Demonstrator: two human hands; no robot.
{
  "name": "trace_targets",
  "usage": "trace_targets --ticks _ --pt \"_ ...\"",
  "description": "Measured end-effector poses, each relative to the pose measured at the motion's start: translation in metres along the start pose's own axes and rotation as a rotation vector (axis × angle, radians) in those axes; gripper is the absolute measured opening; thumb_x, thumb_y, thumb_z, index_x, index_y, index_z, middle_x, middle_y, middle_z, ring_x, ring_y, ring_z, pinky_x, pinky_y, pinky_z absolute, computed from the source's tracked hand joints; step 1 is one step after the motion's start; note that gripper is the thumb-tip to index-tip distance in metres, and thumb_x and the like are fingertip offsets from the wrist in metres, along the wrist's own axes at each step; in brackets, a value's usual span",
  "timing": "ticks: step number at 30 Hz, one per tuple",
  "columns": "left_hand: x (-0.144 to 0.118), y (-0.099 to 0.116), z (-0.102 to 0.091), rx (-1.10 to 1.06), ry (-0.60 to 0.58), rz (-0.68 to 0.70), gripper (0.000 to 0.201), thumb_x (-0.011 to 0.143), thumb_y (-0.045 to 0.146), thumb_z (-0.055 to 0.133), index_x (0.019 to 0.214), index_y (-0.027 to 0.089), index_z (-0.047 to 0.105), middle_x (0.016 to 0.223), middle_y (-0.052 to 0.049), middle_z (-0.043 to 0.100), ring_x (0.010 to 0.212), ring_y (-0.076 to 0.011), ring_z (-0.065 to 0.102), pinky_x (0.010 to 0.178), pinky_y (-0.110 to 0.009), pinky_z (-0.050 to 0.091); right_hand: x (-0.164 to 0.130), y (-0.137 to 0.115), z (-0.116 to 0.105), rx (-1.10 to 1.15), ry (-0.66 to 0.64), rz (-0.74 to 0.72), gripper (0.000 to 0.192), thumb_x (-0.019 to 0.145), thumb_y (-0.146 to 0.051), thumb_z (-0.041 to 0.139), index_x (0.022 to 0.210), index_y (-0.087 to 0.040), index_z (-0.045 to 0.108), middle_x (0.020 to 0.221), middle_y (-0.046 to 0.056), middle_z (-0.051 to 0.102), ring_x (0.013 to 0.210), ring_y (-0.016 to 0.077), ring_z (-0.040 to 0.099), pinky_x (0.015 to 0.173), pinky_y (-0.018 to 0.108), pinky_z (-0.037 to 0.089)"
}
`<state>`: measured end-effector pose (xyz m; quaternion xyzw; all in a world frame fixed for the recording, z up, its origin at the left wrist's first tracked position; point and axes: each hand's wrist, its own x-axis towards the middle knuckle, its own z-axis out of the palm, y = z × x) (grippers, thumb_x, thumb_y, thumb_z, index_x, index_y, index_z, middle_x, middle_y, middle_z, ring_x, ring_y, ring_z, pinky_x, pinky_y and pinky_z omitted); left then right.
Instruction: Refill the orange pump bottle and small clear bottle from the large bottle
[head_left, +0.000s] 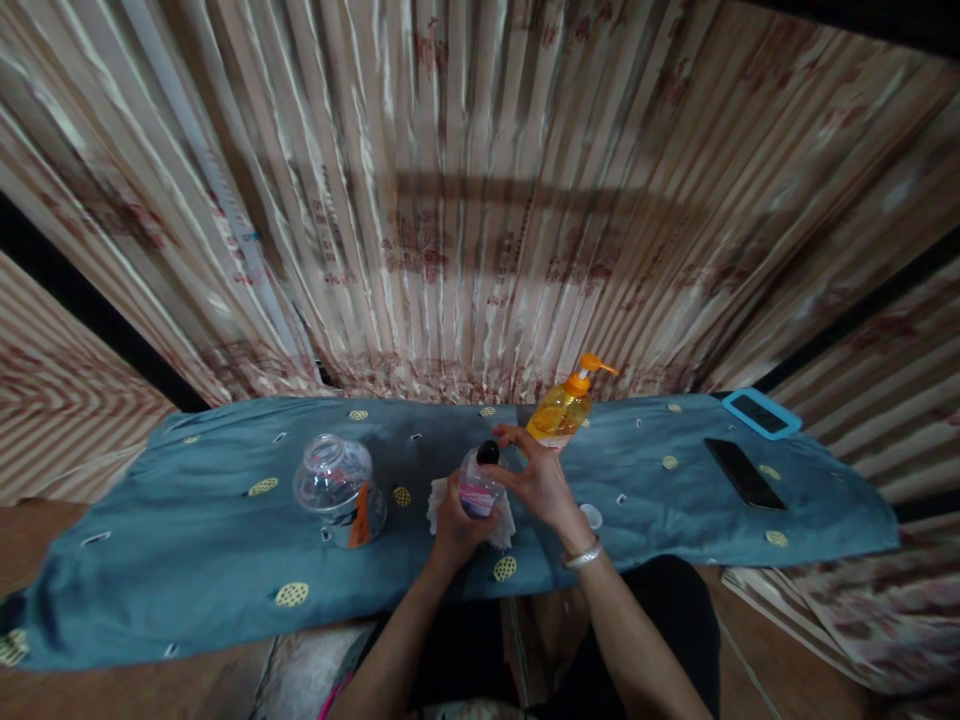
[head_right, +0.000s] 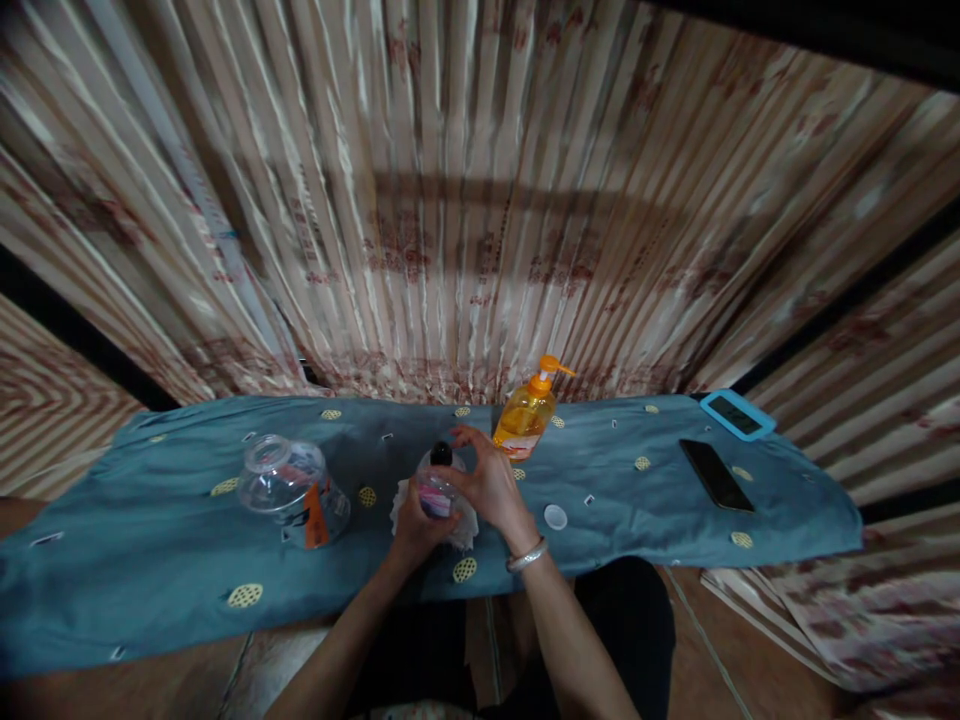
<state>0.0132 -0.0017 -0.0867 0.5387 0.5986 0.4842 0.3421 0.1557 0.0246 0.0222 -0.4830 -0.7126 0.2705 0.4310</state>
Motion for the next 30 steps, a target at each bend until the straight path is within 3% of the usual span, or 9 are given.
trace_targets --ticks 5,10,17,24,30 --pt "-0.001 0.002 -0.001 -0.013 -0.010 0.020 0.070 0.055 0.019 0.079 0.120 0.018 0.053 0.101 -0.005 0.072 0.088 -0.0244 0.072 0.080 -0.037 0.059 -0.003 0.004 0.000 -0.010 0.012 0.001 0.047 0.084 -0.048 0.068 0.120 -0.019 0.060 0.121 0.008 0.066 0.112 0.0231 0.063 0.100 0.051 0.049" --pt "-0.002 0.000 0.000 -0.014 -0.007 0.018 0.072 0.056 0.022 0.080 0.122 0.016 0.052 0.103 -0.007 0.072 0.093 -0.0256 0.071 0.083 -0.040 0.059 -0.002 -0.002 0.010 0.002 0.028 -0.032 0.041 0.083 -0.049 0.069 0.108 -0.018 0.063 0.129 0.009 0.063 0.118 0.0240 0.061 0.103 0.051 0.046" --pt "-0.001 -0.003 0.000 -0.005 0.005 0.036 0.073 0.054 0.019 0.081 0.122 0.017 0.053 0.104 -0.006 0.072 0.091 -0.0249 0.071 0.082 -0.038 0.059 -0.011 0.005 -0.006 -0.004 0.059 -0.003 0.046 0.083 -0.048 0.069 0.117 -0.019 0.060 0.123 0.008 0.065 0.111 0.0226 0.063 0.099 0.050 0.049" --pt "-0.001 -0.005 0.003 0.013 0.034 0.032 0.073 0.052 0.021 0.083 0.119 0.017 0.053 0.102 -0.005 0.072 0.091 -0.0248 0.072 0.082 -0.038 0.060 -0.005 -0.007 0.010 -0.002 0.036 -0.022 0.038 0.084 -0.049 0.067 0.106 -0.017 0.063 0.125 0.009 0.065 0.117 0.0236 0.061 0.102 0.051 0.047" --pt "0.000 -0.005 0.002 0.010 0.016 0.020 0.073 0.053 0.018 0.081 0.120 0.018 0.053 0.101 -0.003 0.073 0.089 -0.0229 0.073 0.081 -0.036 0.059 -0.016 0.006 -0.002 -0.016 0.058 0.016 0.047 0.084 -0.049 0.067 0.120 -0.019 0.060 0.118 0.007 0.067 0.107 0.0218 0.065 0.096 0.049 0.051"
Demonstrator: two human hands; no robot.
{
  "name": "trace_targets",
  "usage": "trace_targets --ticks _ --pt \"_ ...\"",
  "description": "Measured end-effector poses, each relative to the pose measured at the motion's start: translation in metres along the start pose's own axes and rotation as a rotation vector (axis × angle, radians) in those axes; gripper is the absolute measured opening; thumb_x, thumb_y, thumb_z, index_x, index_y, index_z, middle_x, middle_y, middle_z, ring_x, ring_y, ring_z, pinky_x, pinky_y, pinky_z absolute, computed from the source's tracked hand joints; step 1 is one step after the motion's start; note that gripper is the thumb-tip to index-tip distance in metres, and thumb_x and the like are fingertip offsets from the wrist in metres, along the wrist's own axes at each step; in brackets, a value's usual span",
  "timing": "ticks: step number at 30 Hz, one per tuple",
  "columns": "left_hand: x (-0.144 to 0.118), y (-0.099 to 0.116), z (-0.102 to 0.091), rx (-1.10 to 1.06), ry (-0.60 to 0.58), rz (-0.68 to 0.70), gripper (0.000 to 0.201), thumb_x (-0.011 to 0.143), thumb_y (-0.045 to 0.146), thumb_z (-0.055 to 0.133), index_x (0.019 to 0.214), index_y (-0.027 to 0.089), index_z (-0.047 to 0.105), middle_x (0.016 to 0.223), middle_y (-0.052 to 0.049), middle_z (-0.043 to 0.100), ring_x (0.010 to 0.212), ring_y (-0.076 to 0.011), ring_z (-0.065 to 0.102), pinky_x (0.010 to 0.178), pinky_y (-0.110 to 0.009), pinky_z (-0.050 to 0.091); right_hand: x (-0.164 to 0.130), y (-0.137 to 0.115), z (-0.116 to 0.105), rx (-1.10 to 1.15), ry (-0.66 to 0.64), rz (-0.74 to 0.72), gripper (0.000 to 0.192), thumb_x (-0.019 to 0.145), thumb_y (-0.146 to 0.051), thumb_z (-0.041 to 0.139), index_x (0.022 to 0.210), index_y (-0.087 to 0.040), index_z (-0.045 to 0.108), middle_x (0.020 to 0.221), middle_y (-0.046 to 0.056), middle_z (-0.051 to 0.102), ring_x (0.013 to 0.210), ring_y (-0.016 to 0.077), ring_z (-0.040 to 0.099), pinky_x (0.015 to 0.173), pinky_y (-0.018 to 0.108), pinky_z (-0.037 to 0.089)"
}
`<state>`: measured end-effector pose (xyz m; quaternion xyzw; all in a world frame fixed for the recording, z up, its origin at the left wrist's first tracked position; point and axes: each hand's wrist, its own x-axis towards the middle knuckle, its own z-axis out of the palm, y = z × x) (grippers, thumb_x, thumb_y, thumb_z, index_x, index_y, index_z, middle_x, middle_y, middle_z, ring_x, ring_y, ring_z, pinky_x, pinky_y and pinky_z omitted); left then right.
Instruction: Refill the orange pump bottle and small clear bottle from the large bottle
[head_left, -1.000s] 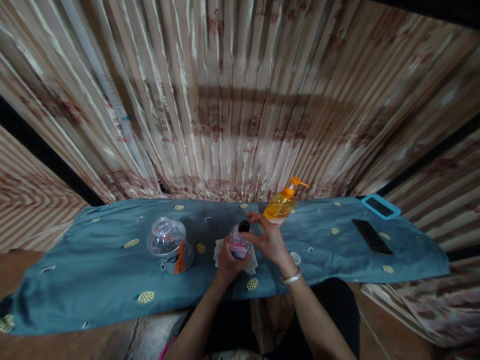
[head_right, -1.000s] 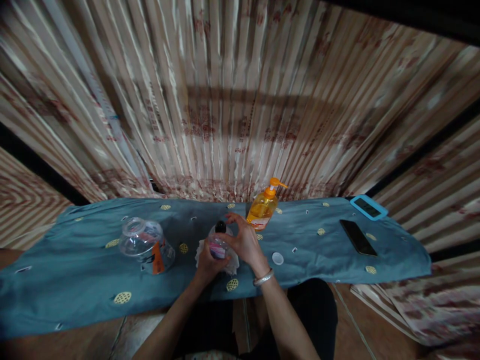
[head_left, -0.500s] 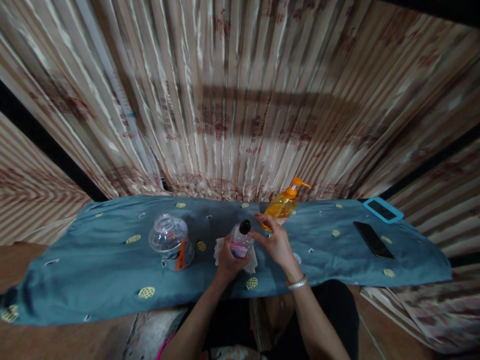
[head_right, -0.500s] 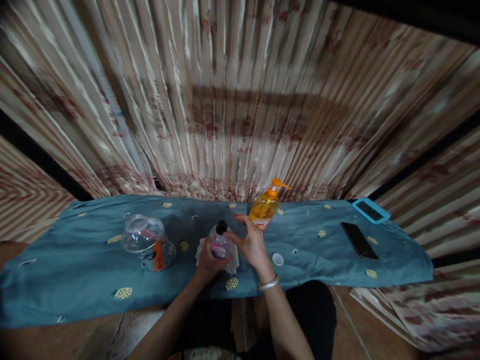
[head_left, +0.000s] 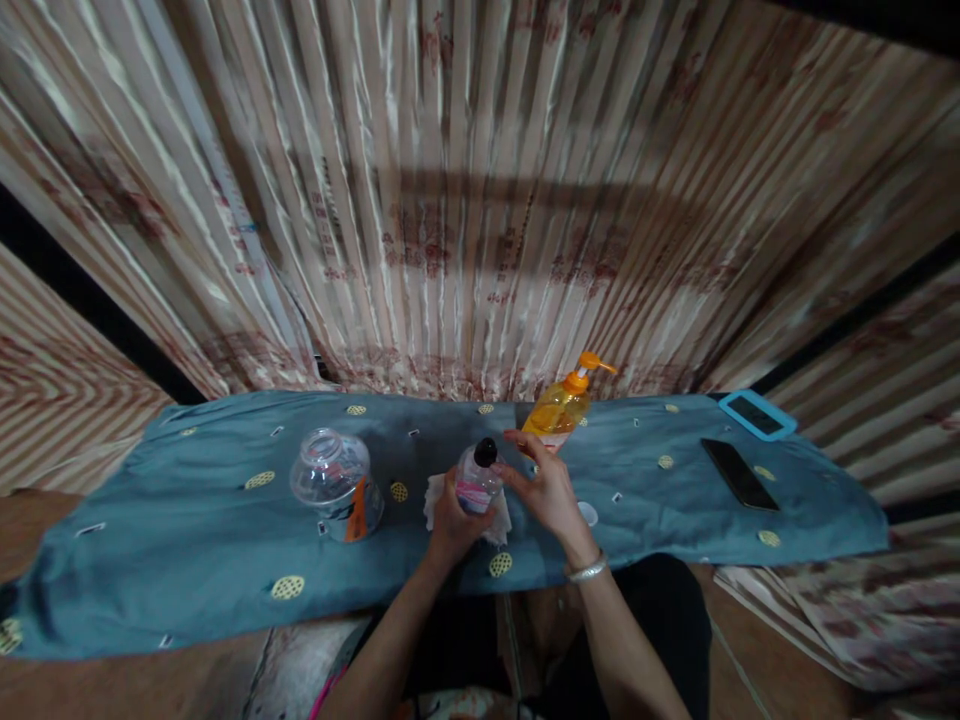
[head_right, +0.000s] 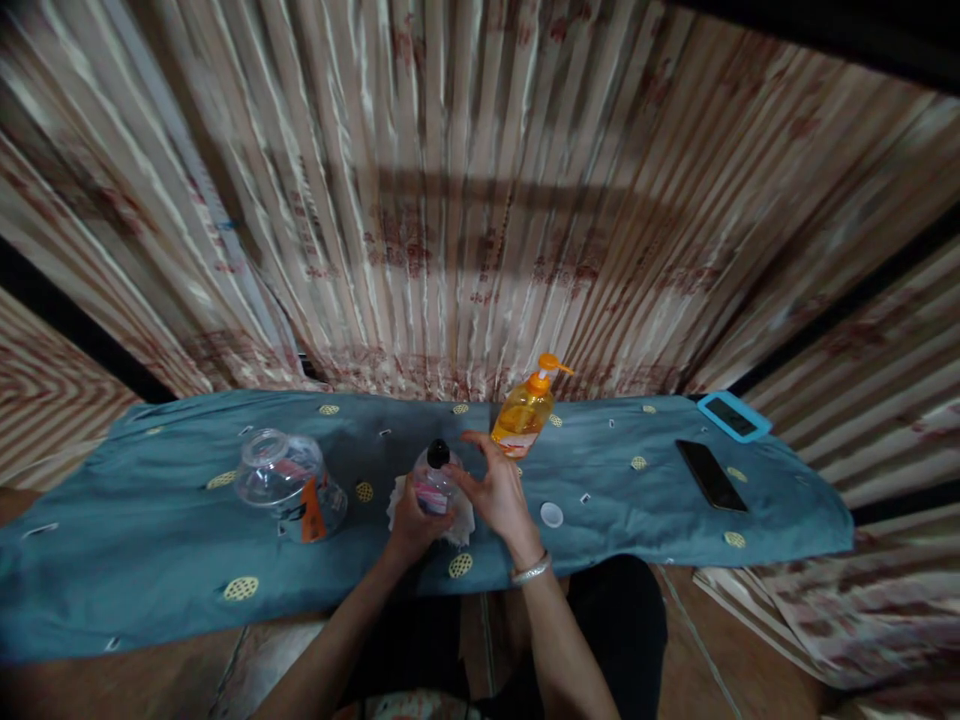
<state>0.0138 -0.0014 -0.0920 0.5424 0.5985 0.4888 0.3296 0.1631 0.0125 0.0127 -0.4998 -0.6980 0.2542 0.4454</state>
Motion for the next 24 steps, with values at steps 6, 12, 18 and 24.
trace_targets --ticks 6,12,18,24 --pt "0.001 0.000 0.000 -0.006 -0.004 0.029 0.076 0.052 0.020 0.082 0.122 0.017 0.051 0.106 -0.007 0.073 0.093 -0.0256 0.073 0.083 -0.038 0.060 0.007 -0.014 0.017 0.006 0.024 -0.049 0.051 0.080 -0.053 0.071 0.117 -0.019 0.060 0.124 0.009 0.065 0.114 0.0234 0.062 0.100 0.050 0.048" --pt "0.001 -0.002 -0.001 -0.016 -0.021 0.042 0.074 0.055 0.021 0.080 0.123 0.016 0.050 0.108 -0.008 0.073 0.094 -0.0252 0.072 0.084 -0.038 0.059 0.000 -0.002 0.001 -0.026 0.063 0.011 0.048 0.085 -0.051 0.066 0.120 -0.019 0.060 0.116 0.007 0.067 0.103 0.0205 0.065 0.093 0.047 0.052" --pt "0.001 0.001 -0.001 -0.010 0.003 0.012 0.073 0.052 0.021 0.082 0.119 0.016 0.054 0.100 -0.005 0.073 0.087 -0.0243 0.073 0.078 -0.037 0.061 0.001 -0.008 0.008 -0.015 0.065 -0.032 0.048 0.085 -0.051 0.066 0.120 -0.019 0.060 0.121 0.008 0.066 0.113 0.0230 0.063 0.100 0.050 0.049" --pt "0.000 0.001 -0.002 0.000 0.002 0.003 0.075 0.050 0.017 0.083 0.120 0.017 0.054 0.098 -0.005 0.074 0.086 -0.0240 0.073 0.079 -0.036 0.061 0.001 -0.002 0.007 -0.008 0.082 -0.022 0.047 0.085 -0.050 0.067 0.119 -0.019 0.061 0.121 0.008 0.067 0.113 0.0231 0.063 0.101 0.051 0.048"
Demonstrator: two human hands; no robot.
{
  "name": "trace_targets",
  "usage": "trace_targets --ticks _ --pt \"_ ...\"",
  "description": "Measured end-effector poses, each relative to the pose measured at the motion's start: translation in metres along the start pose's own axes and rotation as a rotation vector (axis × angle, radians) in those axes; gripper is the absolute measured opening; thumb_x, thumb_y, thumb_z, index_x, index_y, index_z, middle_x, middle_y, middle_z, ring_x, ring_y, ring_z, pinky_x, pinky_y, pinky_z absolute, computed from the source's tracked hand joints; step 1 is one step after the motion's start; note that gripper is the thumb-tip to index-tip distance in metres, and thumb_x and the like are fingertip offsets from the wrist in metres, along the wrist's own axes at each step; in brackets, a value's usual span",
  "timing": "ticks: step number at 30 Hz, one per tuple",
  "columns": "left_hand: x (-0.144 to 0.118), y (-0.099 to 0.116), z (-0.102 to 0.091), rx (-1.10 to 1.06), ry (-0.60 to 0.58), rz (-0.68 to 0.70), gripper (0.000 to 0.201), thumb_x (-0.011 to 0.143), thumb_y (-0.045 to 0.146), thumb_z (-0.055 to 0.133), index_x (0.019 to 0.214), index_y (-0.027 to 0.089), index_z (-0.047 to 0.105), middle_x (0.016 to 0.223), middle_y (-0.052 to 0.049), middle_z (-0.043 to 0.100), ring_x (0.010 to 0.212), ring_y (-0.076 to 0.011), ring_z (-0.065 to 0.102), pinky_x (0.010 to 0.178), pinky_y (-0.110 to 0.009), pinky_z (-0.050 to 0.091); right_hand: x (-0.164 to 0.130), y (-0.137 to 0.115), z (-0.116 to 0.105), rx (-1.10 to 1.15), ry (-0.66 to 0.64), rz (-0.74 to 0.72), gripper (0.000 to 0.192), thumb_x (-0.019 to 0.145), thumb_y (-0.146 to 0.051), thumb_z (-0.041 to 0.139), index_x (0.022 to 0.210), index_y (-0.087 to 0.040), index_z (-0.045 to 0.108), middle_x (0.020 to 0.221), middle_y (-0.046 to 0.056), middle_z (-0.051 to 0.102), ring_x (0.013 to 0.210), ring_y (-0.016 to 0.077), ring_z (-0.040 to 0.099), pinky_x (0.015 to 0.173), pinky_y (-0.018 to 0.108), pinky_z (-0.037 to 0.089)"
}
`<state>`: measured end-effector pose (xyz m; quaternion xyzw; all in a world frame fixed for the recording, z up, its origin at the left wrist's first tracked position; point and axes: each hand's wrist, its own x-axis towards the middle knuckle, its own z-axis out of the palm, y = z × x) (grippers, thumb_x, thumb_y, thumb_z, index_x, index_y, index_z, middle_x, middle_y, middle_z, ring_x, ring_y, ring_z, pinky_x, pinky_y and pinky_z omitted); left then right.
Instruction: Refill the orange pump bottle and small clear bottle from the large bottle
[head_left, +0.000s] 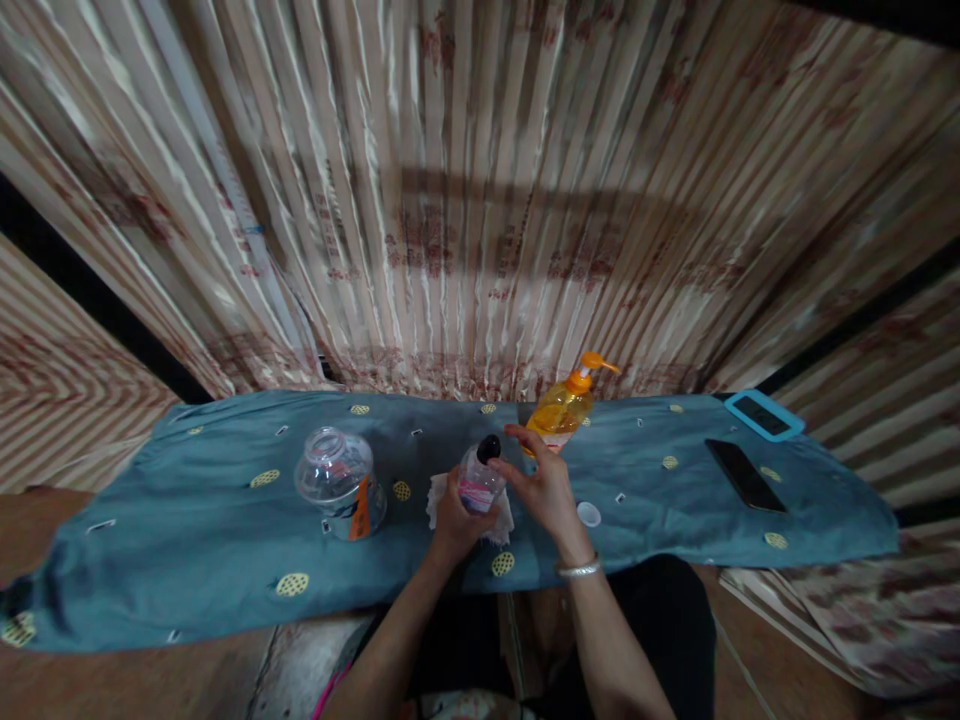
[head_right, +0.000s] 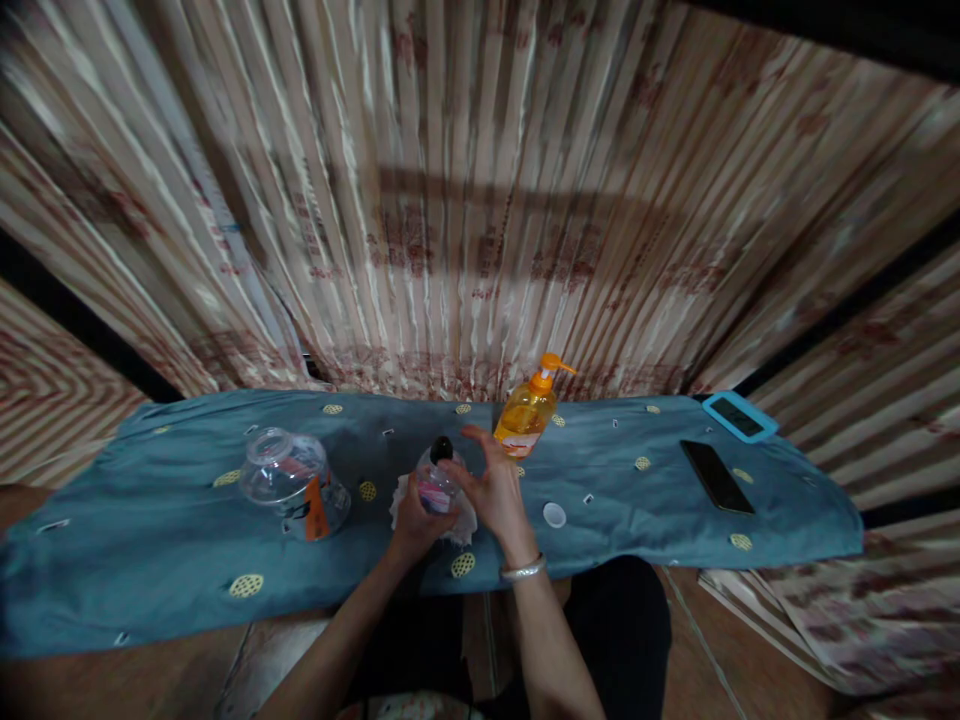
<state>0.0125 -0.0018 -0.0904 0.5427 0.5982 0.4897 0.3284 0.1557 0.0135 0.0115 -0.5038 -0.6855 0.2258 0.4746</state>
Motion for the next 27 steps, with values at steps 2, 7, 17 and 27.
trace_targets --ticks 2,7,17,27 --pt "0.000 -0.001 0.000 -0.005 0.003 0.012 0.075 0.051 0.020 0.084 0.120 0.017 0.054 0.101 -0.005 0.073 0.089 -0.0250 0.073 0.081 -0.037 0.060 -0.004 0.004 -0.008 -0.006 0.022 0.020 0.046 0.085 -0.050 0.067 0.119 -0.019 0.061 0.119 0.008 0.067 0.111 0.0227 0.064 0.100 0.051 0.049" --pt "0.000 -0.001 0.002 -0.044 0.013 0.009 0.074 0.050 0.019 0.081 0.118 0.018 0.053 0.102 -0.005 0.073 0.089 -0.0252 0.073 0.080 -0.037 0.060 -0.004 -0.003 -0.006 0.027 -0.017 -0.003 0.048 0.084 -0.049 0.068 0.121 -0.019 0.061 0.123 0.008 0.067 0.115 0.0235 0.063 0.102 0.051 0.048" --pt "-0.001 0.003 0.000 -0.043 -0.018 -0.015 0.072 0.053 0.017 0.080 0.119 0.017 0.051 0.103 -0.007 0.073 0.090 -0.0255 0.073 0.083 -0.040 0.059 0.011 -0.013 0.005 0.272 -0.029 -0.001 0.040 0.086 -0.045 0.067 0.116 -0.019 0.063 0.120 0.007 0.068 0.112 0.0215 0.065 0.100 0.050 0.050" --pt "0.000 -0.005 0.002 0.015 -0.013 0.031 0.074 0.057 0.025 0.081 0.123 0.016 0.050 0.113 -0.011 0.071 0.100 -0.0267 0.071 0.089 -0.040 0.058 -0.045 0.073 -0.026 0.126 0.070 0.223 0.038 0.089 -0.046 0.062 0.115 -0.018 0.062 0.107 0.005 0.069 0.094 0.0174 0.067 0.087 0.043 0.055"
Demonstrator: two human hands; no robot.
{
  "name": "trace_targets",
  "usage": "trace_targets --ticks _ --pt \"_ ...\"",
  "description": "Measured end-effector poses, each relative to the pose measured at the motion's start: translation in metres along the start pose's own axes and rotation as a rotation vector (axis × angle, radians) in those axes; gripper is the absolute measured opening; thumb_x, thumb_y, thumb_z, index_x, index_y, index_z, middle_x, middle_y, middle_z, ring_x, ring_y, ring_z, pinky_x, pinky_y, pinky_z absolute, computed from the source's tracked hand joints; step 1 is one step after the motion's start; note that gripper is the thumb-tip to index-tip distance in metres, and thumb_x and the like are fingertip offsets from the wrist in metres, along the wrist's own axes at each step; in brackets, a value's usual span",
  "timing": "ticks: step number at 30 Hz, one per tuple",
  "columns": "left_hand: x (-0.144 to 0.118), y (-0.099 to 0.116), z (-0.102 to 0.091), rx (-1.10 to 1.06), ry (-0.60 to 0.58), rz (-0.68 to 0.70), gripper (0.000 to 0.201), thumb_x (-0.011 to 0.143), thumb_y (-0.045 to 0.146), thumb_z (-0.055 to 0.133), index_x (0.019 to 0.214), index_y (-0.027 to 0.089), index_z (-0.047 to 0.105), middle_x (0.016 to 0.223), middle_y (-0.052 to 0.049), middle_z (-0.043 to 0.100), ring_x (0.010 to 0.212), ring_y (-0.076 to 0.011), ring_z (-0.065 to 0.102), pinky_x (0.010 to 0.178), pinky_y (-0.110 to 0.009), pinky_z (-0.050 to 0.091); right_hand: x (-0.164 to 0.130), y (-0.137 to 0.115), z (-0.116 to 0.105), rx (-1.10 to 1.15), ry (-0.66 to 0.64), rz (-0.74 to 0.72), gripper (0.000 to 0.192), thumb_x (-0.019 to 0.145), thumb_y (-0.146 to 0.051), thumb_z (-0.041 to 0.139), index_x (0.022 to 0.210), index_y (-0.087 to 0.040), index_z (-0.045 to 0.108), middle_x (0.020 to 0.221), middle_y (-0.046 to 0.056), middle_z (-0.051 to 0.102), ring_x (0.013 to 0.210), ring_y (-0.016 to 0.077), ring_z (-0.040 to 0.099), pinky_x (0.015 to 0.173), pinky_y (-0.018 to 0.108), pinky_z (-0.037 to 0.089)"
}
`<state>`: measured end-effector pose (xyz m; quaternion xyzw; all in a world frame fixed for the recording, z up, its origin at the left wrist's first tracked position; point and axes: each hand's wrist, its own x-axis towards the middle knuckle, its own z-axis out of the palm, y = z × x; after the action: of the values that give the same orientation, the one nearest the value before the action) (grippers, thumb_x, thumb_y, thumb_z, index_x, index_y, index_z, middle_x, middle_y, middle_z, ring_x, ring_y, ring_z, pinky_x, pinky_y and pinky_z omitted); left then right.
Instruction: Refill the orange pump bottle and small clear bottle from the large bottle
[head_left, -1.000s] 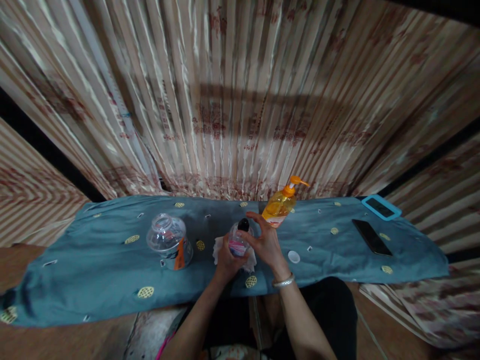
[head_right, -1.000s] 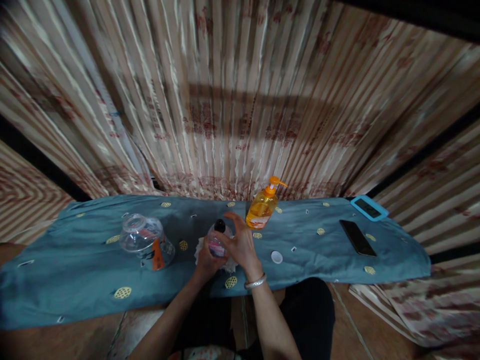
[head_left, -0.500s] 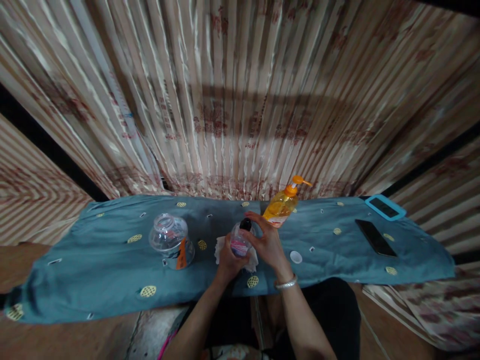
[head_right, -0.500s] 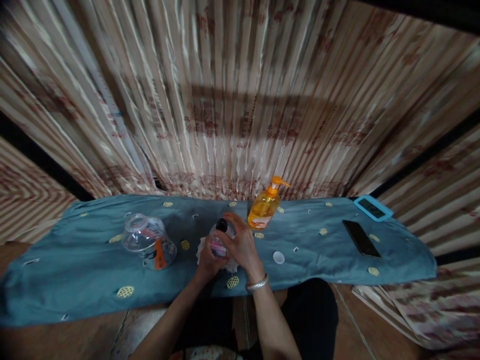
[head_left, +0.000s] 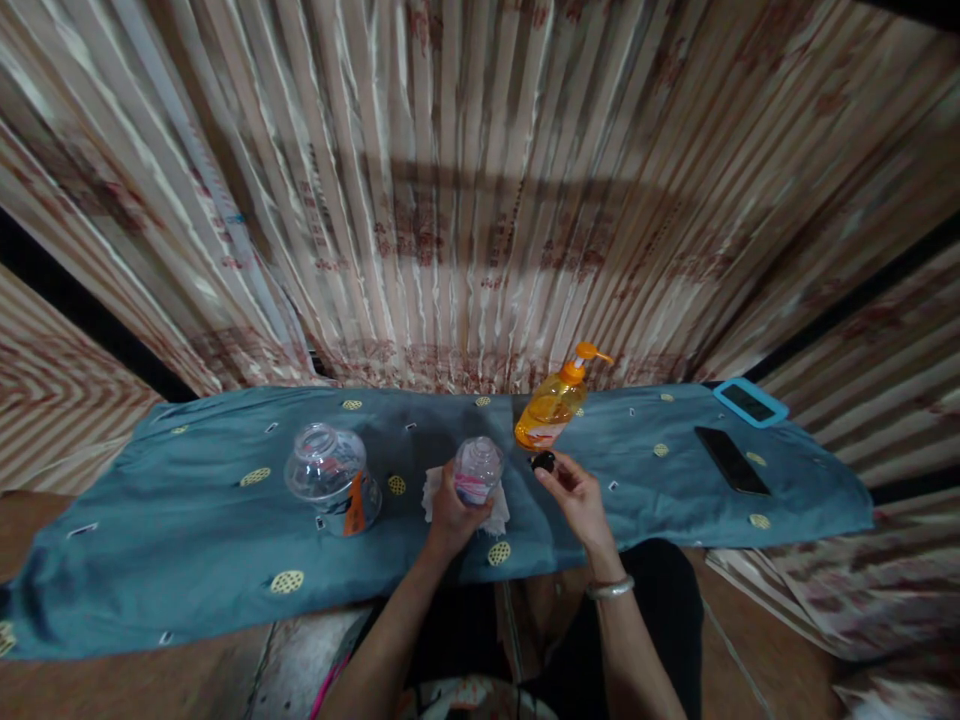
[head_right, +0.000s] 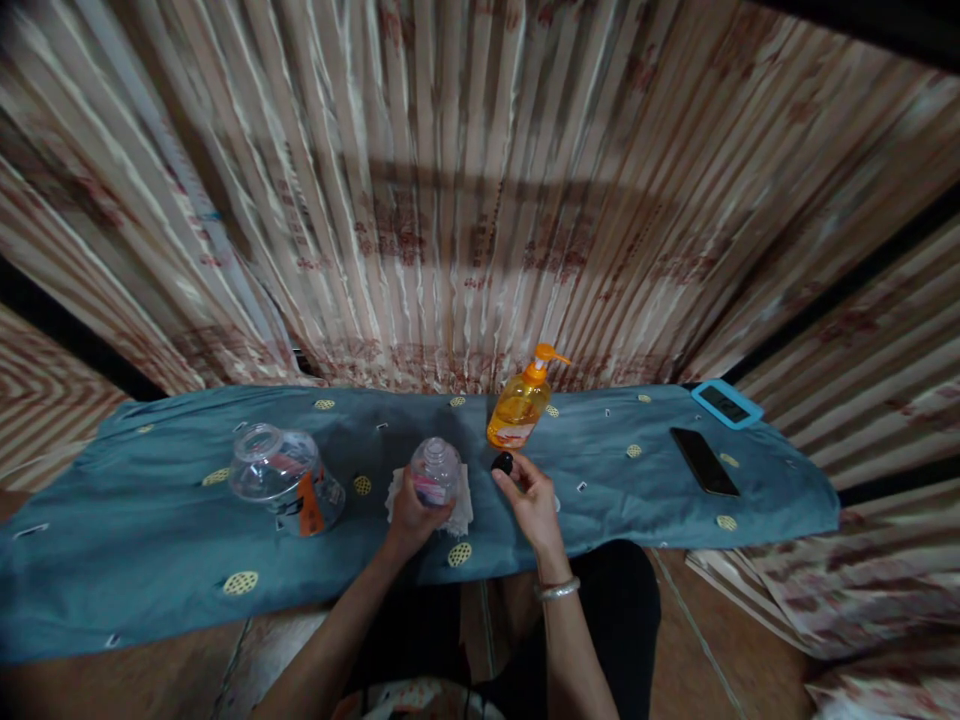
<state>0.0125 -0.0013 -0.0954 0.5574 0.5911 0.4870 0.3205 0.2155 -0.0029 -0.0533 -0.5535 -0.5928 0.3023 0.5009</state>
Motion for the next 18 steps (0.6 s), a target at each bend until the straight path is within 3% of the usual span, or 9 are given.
trace_targets --ticks 4,8,13,18 --pt "0.000 0.001 0.000 0.013 -0.006 -0.024 0.070 0.057 0.026 0.082 0.119 0.018 0.050 0.110 -0.009 0.071 0.097 -0.0260 0.072 0.087 -0.039 0.058 -0.021 0.044 0.007 -0.223 0.065 0.036 0.036 0.090 -0.045 0.062 0.114 -0.018 0.062 0.109 0.005 0.067 0.098 0.0188 0.065 0.090 0.045 0.053" --pt "0.000 0.004 -0.001 0.013 0.001 -0.020 0.069 0.057 0.025 0.082 0.118 0.016 0.051 0.106 -0.009 0.072 0.094 -0.0257 0.072 0.085 -0.038 0.059 -0.030 0.065 0.017 -0.328 0.084 -0.022 0.036 0.090 -0.045 0.061 0.115 -0.018 0.062 0.116 0.006 0.066 0.108 0.0212 0.063 0.096 0.048 0.050" --pt "-0.001 0.003 -0.001 0.033 0.011 -0.041 0.073 0.056 0.024 0.083 0.120 0.017 0.051 0.113 -0.011 0.071 0.105 -0.0296 0.070 0.091 -0.041 0.057 -0.038 0.068 0.017 -0.388 0.135 -0.073 0.043 0.090 -0.045 0.061 0.124 -0.019 0.058 0.127 0.009 0.061 0.119 0.0248 0.059 0.101 0.053 0.047" --pt "-0.003 0.001 -0.003 0.000 -0.009 -0.025 0.084 0.057 0.027 0.085 0.131 0.017 0.046 0.128 -0.016 0.064 0.119 -0.0318 0.064 0.098 -0.042 0.054 -0.051 0.054 0.011 -0.402 0.180 -0.095 0.050 0.091 -0.047 0.058 0.133 -0.021 0.053 0.136 0.010 0.057 0.128 0.0277 0.054 0.106 0.057 0.043"
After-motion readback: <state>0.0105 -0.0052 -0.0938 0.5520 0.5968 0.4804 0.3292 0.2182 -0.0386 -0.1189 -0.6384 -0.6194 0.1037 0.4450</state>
